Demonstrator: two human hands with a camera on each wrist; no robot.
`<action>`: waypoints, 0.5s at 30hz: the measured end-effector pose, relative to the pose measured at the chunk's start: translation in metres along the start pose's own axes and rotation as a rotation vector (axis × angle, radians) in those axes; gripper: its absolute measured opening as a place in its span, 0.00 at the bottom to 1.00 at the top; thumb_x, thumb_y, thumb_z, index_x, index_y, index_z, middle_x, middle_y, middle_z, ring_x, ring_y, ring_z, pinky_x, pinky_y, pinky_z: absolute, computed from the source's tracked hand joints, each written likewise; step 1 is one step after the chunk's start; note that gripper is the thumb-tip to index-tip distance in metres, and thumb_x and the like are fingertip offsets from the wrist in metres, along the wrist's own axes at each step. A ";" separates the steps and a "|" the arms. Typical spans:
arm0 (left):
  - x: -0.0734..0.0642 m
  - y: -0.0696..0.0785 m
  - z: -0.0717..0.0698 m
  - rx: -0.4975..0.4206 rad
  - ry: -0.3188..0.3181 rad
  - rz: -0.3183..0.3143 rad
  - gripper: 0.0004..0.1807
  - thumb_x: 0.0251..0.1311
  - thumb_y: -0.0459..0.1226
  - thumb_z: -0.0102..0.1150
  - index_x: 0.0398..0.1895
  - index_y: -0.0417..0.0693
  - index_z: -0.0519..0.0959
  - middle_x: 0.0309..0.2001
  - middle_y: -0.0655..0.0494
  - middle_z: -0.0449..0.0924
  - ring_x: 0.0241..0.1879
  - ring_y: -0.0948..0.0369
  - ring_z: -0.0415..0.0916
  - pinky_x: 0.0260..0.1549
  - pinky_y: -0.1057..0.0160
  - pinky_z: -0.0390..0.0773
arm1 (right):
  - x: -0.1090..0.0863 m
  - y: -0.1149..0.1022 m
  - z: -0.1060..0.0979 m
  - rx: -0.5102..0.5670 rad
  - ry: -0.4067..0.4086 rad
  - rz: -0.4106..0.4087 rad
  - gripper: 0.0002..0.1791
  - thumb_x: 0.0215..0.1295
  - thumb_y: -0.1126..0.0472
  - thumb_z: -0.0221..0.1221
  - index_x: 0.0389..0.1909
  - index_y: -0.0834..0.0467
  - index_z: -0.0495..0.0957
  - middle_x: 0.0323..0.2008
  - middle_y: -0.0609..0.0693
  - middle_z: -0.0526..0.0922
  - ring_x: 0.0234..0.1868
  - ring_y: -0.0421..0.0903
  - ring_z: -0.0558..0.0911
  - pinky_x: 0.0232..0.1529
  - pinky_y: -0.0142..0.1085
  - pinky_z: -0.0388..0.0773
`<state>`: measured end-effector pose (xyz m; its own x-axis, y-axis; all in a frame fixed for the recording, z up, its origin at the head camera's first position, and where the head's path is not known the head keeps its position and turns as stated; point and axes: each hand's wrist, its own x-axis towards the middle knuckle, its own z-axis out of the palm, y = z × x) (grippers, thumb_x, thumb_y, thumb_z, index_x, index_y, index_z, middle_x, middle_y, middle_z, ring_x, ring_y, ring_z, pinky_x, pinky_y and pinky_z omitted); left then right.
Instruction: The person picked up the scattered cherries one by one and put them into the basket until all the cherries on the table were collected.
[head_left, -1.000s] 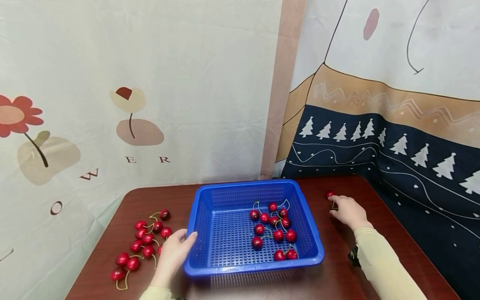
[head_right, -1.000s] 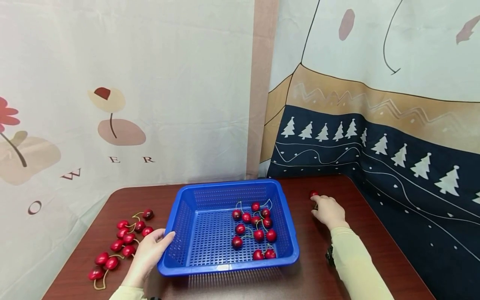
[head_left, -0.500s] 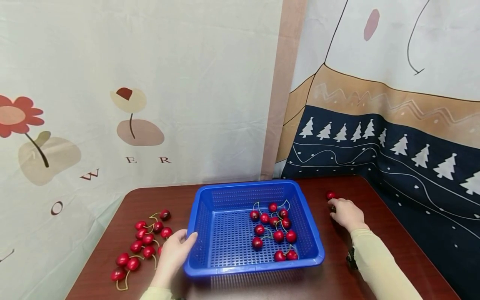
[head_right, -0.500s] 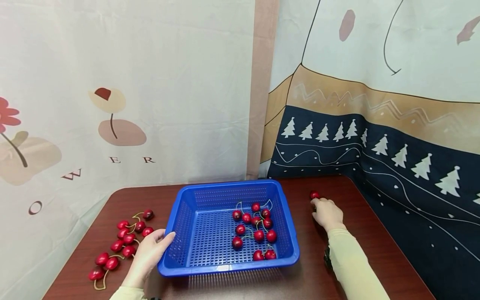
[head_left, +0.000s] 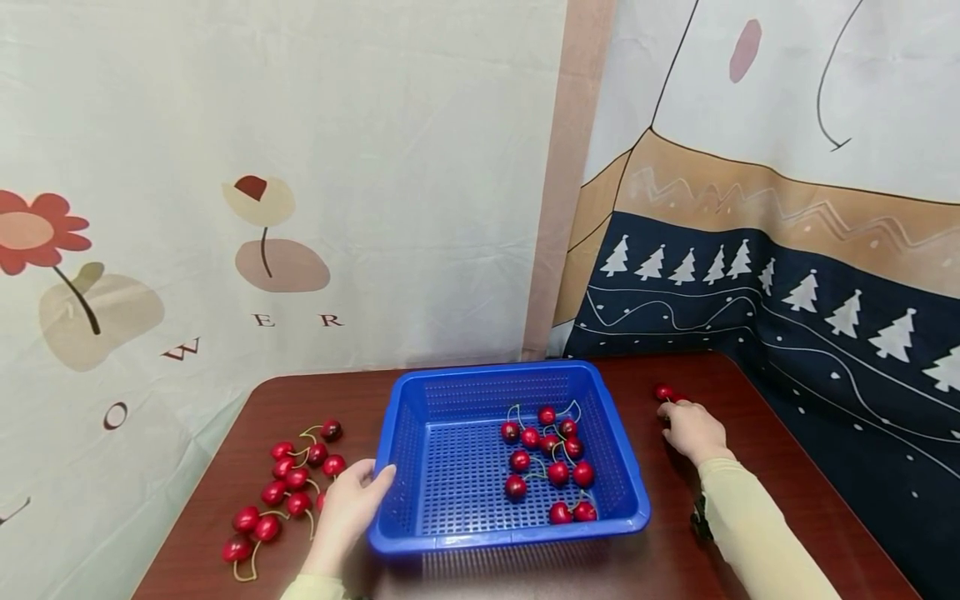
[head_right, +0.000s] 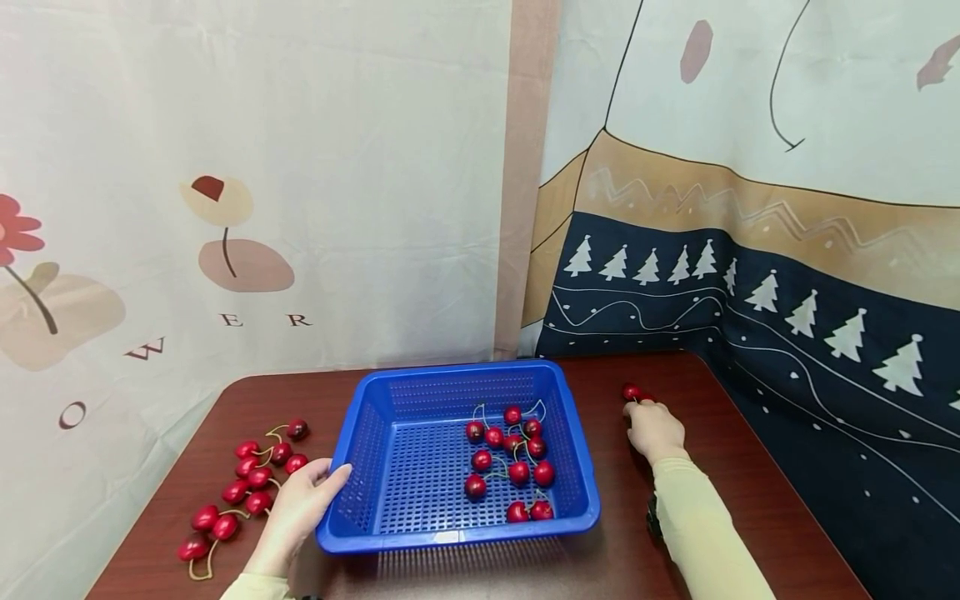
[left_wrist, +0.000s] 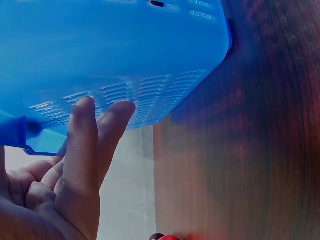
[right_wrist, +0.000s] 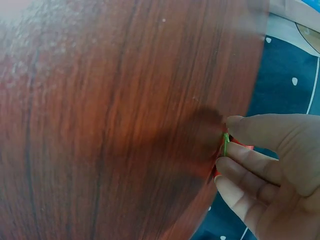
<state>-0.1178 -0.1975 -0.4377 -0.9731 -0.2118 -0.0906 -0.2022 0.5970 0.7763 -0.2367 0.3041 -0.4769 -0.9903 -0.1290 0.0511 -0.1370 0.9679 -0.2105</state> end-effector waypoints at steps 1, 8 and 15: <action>0.000 0.000 0.000 0.000 0.000 0.000 0.21 0.69 0.46 0.57 0.48 0.35 0.80 0.41 0.42 0.84 0.41 0.49 0.81 0.48 0.41 0.77 | 0.000 0.000 0.001 -0.002 0.005 -0.007 0.14 0.55 0.68 0.66 0.44 0.64 0.82 0.41 0.65 0.80 0.43 0.64 0.80 0.37 0.58 0.80; 0.000 0.002 -0.001 0.004 0.002 0.009 0.19 0.69 0.45 0.57 0.47 0.36 0.80 0.40 0.42 0.84 0.40 0.50 0.81 0.47 0.41 0.77 | 0.000 -0.001 0.003 -0.016 0.018 -0.030 0.08 0.57 0.71 0.61 0.38 0.63 0.81 0.35 0.61 0.79 0.39 0.61 0.80 0.34 0.55 0.81; -0.001 0.002 -0.001 0.003 0.000 0.004 0.19 0.69 0.45 0.57 0.47 0.36 0.80 0.41 0.42 0.84 0.40 0.50 0.81 0.48 0.40 0.77 | -0.002 -0.003 0.003 -0.023 0.026 -0.042 0.07 0.58 0.74 0.56 0.33 0.62 0.79 0.31 0.58 0.77 0.34 0.58 0.80 0.33 0.53 0.80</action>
<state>-0.1174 -0.1969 -0.4356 -0.9739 -0.2095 -0.0873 -0.1986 0.6005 0.7745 -0.2347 0.3006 -0.4792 -0.9827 -0.1645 0.0848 -0.1778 0.9665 -0.1851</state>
